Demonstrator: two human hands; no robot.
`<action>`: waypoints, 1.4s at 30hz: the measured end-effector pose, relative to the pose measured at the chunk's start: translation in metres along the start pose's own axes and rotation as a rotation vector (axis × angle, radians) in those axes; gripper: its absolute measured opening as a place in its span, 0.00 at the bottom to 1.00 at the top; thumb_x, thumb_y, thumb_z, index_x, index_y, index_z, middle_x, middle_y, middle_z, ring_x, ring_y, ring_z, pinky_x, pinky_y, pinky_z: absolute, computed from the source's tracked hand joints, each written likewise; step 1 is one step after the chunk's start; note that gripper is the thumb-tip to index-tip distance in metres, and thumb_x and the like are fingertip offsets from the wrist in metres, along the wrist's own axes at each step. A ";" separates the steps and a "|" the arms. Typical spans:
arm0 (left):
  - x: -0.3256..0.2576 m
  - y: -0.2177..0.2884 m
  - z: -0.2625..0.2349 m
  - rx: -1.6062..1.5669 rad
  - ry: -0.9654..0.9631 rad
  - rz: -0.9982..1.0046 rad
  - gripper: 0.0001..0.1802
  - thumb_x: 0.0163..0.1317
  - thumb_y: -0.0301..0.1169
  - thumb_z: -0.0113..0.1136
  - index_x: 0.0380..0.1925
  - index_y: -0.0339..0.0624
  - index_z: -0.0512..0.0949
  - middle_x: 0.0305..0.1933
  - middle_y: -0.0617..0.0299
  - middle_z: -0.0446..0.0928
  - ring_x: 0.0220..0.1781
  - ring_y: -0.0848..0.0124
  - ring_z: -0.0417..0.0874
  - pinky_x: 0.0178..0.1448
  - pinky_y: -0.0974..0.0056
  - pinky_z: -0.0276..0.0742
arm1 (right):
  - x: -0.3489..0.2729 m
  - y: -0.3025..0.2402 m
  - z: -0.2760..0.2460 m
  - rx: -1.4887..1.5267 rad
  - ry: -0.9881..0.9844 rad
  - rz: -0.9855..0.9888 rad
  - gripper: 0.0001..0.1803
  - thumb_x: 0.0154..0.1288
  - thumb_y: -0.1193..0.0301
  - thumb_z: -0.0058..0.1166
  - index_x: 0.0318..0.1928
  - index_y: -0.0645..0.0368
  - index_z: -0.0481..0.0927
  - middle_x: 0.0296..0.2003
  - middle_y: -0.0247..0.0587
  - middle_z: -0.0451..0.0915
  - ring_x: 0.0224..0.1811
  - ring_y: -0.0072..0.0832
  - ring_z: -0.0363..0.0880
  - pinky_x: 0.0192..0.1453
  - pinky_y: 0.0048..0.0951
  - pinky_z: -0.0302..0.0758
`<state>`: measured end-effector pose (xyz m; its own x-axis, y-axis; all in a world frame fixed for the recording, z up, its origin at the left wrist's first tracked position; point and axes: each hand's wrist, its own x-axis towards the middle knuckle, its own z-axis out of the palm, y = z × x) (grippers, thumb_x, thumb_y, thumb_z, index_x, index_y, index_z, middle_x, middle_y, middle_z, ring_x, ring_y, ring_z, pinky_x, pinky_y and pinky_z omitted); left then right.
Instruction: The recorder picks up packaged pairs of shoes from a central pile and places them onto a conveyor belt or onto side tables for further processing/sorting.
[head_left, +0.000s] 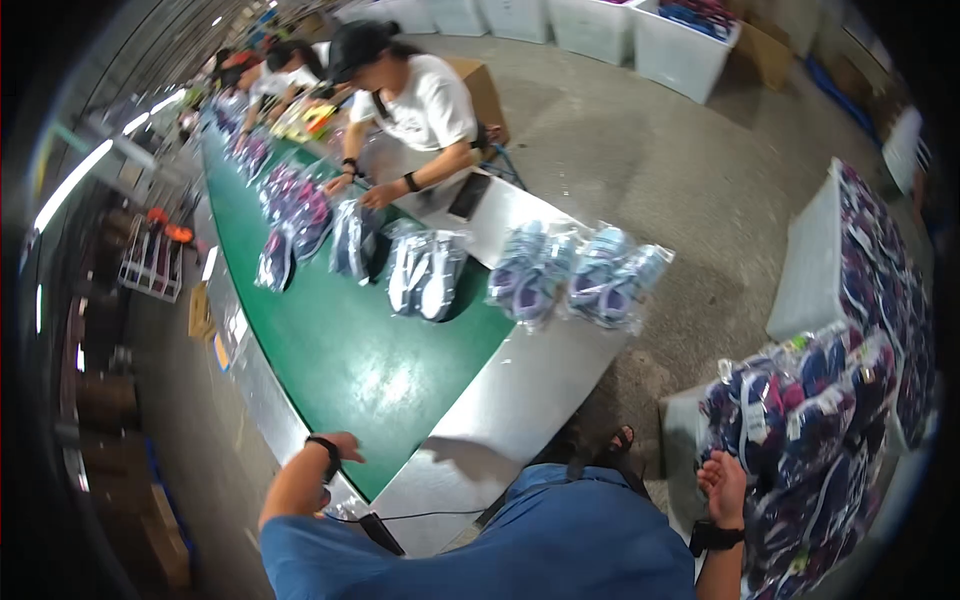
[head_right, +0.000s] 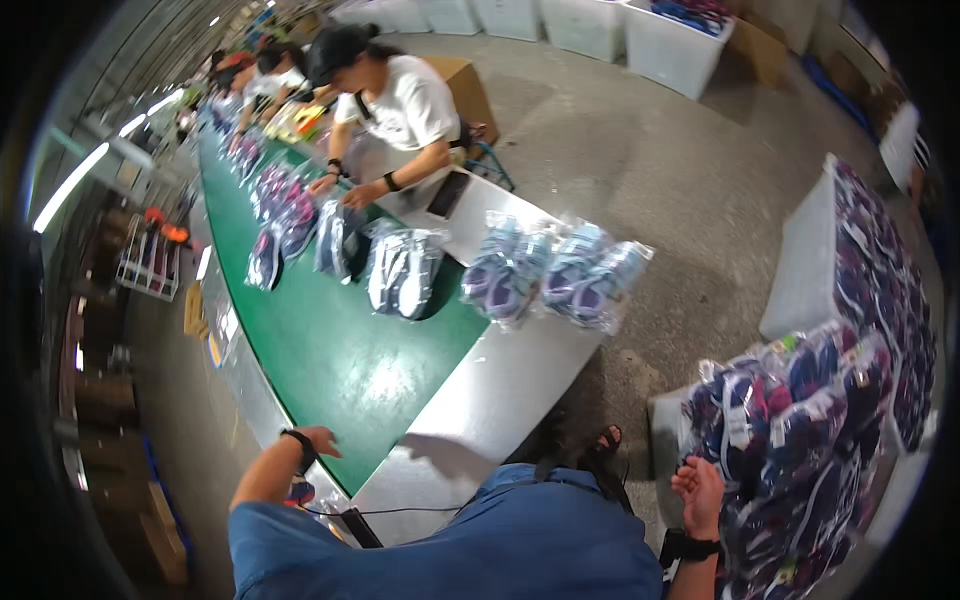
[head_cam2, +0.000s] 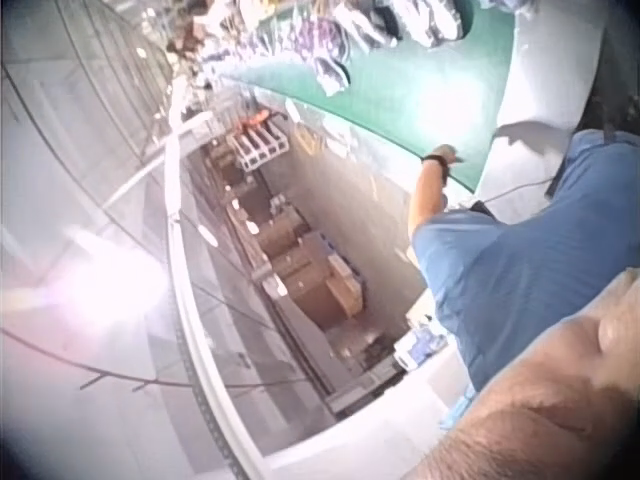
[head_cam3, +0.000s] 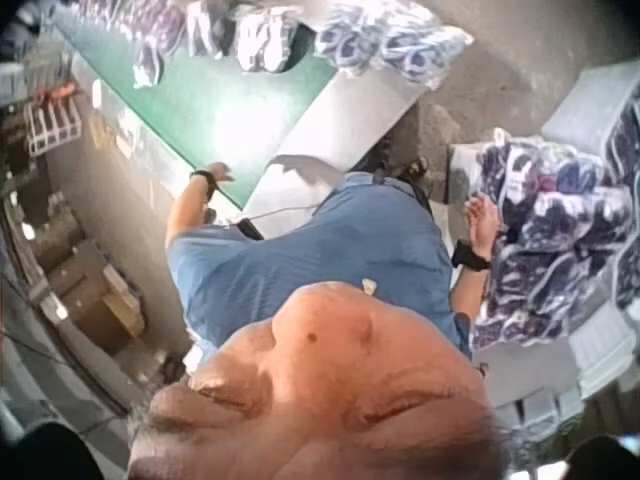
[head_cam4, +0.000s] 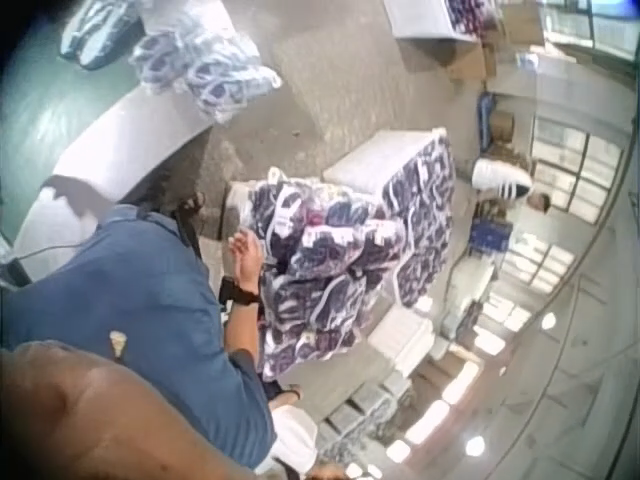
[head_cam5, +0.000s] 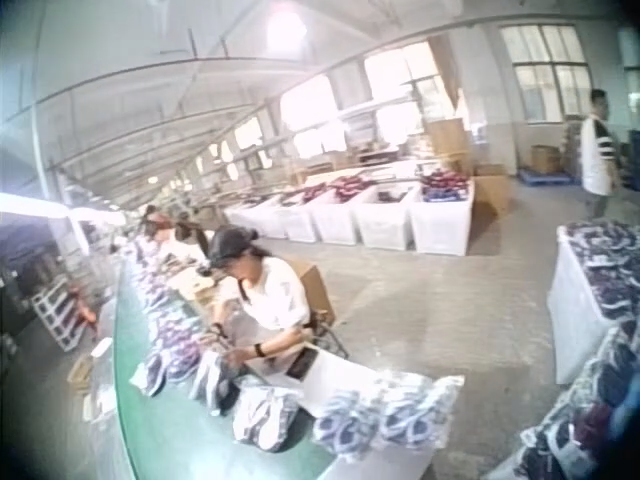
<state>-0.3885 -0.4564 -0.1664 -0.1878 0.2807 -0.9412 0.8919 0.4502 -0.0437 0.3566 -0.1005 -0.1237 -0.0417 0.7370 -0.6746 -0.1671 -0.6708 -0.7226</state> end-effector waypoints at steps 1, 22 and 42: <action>-0.012 -0.054 0.030 0.102 -0.163 -0.217 0.38 0.50 0.59 0.71 0.51 0.39 0.85 0.54 0.49 0.84 0.57 0.52 0.84 0.61 0.53 0.79 | 0.008 0.000 0.009 -0.032 -0.051 0.020 0.16 0.77 0.58 0.50 0.49 0.59 0.78 0.32 0.36 0.82 0.30 0.27 0.84 0.34 0.28 0.81; 0.298 -0.028 -0.279 -1.124 1.091 0.233 0.50 0.59 0.40 0.74 0.72 0.26 0.56 0.71 0.40 0.64 0.62 0.58 0.78 0.64 0.57 0.77 | -0.025 -0.013 0.142 -0.614 -0.154 -0.170 0.17 0.74 0.60 0.56 0.48 0.62 0.82 0.37 0.36 0.85 0.35 0.20 0.82 0.40 0.25 0.78; 0.082 0.219 -0.107 -1.044 1.309 0.294 0.47 0.58 0.48 0.74 0.67 0.41 0.57 0.63 0.46 0.70 0.58 0.52 0.78 0.58 0.49 0.77 | 0.003 0.041 0.099 -0.582 -0.182 -0.133 0.18 0.72 0.58 0.57 0.44 0.63 0.81 0.30 0.34 0.82 0.30 0.21 0.79 0.36 0.29 0.78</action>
<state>-0.2525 -0.2438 -0.2178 -0.7422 0.6694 0.0324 0.4260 0.4339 0.7939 0.2516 -0.1175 -0.1405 -0.2336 0.7851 -0.5736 0.3791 -0.4697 -0.7973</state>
